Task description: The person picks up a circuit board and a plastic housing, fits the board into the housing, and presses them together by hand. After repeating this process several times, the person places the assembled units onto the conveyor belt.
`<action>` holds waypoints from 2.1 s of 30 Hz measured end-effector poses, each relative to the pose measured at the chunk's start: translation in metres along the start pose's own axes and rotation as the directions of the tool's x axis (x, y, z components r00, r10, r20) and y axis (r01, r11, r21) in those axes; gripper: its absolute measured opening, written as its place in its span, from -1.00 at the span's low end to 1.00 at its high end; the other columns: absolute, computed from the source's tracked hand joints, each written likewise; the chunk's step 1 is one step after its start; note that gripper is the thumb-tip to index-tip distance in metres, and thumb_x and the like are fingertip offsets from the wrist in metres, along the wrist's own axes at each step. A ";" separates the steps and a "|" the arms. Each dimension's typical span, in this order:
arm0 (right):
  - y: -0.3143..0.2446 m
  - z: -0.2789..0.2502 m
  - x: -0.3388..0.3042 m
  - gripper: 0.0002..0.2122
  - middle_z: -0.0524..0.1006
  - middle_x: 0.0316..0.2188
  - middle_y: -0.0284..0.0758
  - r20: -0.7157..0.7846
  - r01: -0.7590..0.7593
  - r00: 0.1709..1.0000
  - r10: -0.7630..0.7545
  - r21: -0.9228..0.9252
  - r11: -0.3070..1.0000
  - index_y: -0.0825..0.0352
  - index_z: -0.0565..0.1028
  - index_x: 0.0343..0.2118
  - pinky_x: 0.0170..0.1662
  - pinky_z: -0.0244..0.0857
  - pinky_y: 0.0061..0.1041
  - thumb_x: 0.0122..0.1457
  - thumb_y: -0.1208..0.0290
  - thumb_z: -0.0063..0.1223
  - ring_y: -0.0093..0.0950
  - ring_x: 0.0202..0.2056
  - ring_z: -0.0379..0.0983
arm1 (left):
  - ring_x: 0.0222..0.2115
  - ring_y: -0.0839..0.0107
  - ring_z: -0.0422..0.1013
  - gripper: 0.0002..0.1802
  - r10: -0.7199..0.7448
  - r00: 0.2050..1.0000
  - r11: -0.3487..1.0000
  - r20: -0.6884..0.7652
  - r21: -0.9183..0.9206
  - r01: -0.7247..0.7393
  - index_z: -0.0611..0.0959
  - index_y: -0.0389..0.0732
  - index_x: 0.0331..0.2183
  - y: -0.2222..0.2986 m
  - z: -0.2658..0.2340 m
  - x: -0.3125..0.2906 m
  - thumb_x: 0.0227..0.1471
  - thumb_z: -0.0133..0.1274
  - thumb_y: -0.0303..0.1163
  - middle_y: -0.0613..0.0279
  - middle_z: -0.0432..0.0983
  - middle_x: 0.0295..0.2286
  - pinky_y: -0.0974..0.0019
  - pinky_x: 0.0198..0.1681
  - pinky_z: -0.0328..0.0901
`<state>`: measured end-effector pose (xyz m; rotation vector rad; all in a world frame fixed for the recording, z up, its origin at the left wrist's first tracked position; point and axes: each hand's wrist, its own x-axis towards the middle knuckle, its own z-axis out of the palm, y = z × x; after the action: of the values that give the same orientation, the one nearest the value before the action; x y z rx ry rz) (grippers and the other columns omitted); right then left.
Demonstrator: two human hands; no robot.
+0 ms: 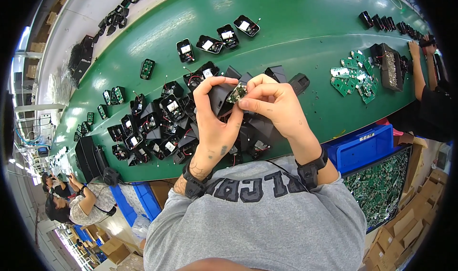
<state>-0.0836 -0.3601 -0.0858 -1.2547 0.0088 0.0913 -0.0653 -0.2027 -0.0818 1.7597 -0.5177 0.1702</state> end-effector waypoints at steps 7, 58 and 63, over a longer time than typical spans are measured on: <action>0.006 -0.002 0.001 -0.95 0.35 -0.34 -0.44 -0.015 0.011 1.000 -0.010 0.077 0.997 0.43 0.57 -0.47 -0.30 0.19 -0.68 -0.01 0.59 0.22 -0.66 -0.34 0.29 | -0.21 0.07 0.38 -0.43 0.063 0.998 0.998 -0.008 0.000 -0.063 0.29 -0.29 -0.05 0.000 0.003 0.002 -0.16 0.06 -0.73 0.01 0.37 -0.18 0.20 -0.15 0.31; -0.033 -0.002 -0.008 -0.81 0.50 -0.63 -0.42 -0.245 0.038 0.964 -0.101 -0.247 0.968 0.39 0.44 -0.38 -0.53 0.23 -0.77 -0.04 0.61 0.25 -0.74 -0.60 0.40 | -0.25 0.52 0.38 -0.26 -0.314 0.867 0.776 0.387 -0.422 0.470 0.08 -0.09 0.21 0.015 0.010 0.003 0.03 -0.03 -0.55 0.19 0.37 -0.17 0.41 -0.19 0.33; -0.025 -0.014 -0.006 -0.76 0.53 -0.44 -0.38 -0.181 0.051 0.972 -0.148 -0.456 0.889 0.39 0.46 -0.28 -0.40 0.29 -0.71 -0.04 0.60 0.23 -0.71 -0.43 0.43 | -0.18 0.54 0.32 -0.32 -0.338 0.834 0.748 0.436 -0.413 0.519 0.06 -0.08 0.21 0.016 0.010 0.001 0.12 -0.08 -0.56 0.20 0.33 -0.12 0.43 -0.14 0.28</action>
<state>-0.0871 -0.3810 -0.0663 -1.7227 0.1125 -0.1401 -0.0725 -0.2154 -0.0701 1.3216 -0.3301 -0.5749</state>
